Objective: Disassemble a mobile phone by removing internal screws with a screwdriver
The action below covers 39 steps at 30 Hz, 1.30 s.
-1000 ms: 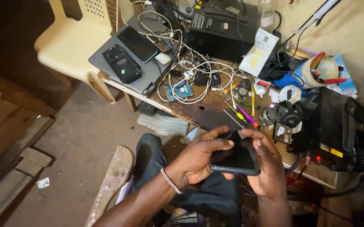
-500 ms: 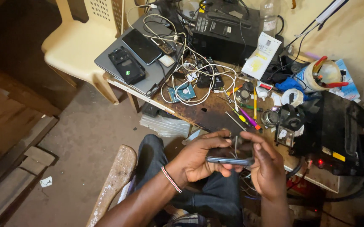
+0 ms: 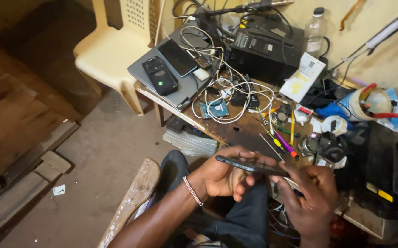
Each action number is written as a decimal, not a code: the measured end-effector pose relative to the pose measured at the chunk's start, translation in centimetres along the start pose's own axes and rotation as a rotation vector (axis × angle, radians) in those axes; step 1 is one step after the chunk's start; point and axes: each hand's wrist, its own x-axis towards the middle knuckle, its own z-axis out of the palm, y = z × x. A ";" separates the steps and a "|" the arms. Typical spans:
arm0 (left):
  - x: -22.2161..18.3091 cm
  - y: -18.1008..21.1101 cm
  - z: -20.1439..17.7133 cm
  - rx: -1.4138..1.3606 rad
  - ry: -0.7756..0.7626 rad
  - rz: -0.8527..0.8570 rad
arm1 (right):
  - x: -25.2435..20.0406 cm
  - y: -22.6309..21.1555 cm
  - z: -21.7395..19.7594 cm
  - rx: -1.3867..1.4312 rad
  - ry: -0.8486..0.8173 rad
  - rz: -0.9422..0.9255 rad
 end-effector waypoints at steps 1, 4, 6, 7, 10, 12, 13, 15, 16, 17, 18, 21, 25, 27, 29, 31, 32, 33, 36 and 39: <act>-0.1 0.1 0.0 -0.026 -0.062 -0.023 | -0.3 0.2 0.0 -0.033 0.007 0.015; -0.1 0.2 0.3 -0.011 -0.114 -0.044 | -0.8 0.4 0.0 -0.047 0.020 0.041; 0.0 0.2 0.4 0.022 -0.104 -0.047 | -0.9 0.3 -0.2 -0.034 0.022 0.060; 0.1 0.2 0.3 0.021 -0.111 -0.050 | -0.8 0.3 -0.3 -0.061 0.027 0.043; 0.5 0.3 -0.1 0.010 -0.125 -0.060 | -0.6 0.1 -0.4 -0.092 0.038 0.028; 0.7 0.1 -0.2 -0.005 -0.131 -0.067 | -0.8 0.3 -0.5 -0.095 0.037 0.033; 0.8 0.1 -0.1 0.031 -0.109 -0.061 | -1.0 0.6 -0.4 -0.097 0.044 0.016; 1.0 0.2 -0.1 0.068 -0.088 -0.057 | -1.2 0.9 -0.3 -0.101 0.051 0.000; 1.0 0.4 -0.1 0.077 -0.115 -0.056 | -1.2 0.9 -0.3 -0.103 0.039 0.033; 1.1 0.4 -0.1 0.083 -0.143 -0.055 | -1.4 1.0 -0.4 -0.107 0.024 0.066; 1.1 0.4 -0.2 0.081 -0.143 -0.057 | -1.3 0.8 -0.4 -0.108 0.023 0.067; 1.3 0.4 -0.2 0.185 -0.106 0.006 | -1.3 0.8 -0.3 0.004 0.027 0.077; 1.2 0.3 0.4 0.278 -0.036 0.049 | -1.6 1.2 -0.1 -0.007 0.039 0.047; 1.2 0.2 0.5 0.305 -0.013 0.054 | -1.7 1.4 0.1 0.007 0.043 0.056; 1.2 0.2 0.7 0.307 -0.009 0.071 | -2.0 1.7 0.3 0.083 0.041 0.089; 1.3 0.3 0.7 0.296 -0.011 0.068 | -1.8 1.5 0.2 0.047 0.044 0.073; 1.3 0.3 0.7 0.285 -0.013 0.066 | -1.7 1.3 0.1 0.010 0.047 0.057; 1.3 0.2 0.7 0.286 -0.013 0.067 | -1.9 1.4 0.2 0.010 0.047 0.056; 1.3 0.2 0.7 0.271 -0.019 0.065 | -2.1 1.7 0.4 0.144 0.036 0.123; 1.4 0.1 0.5 0.279 -0.009 0.065 | -2.0 1.3 0.2 0.041 0.054 0.088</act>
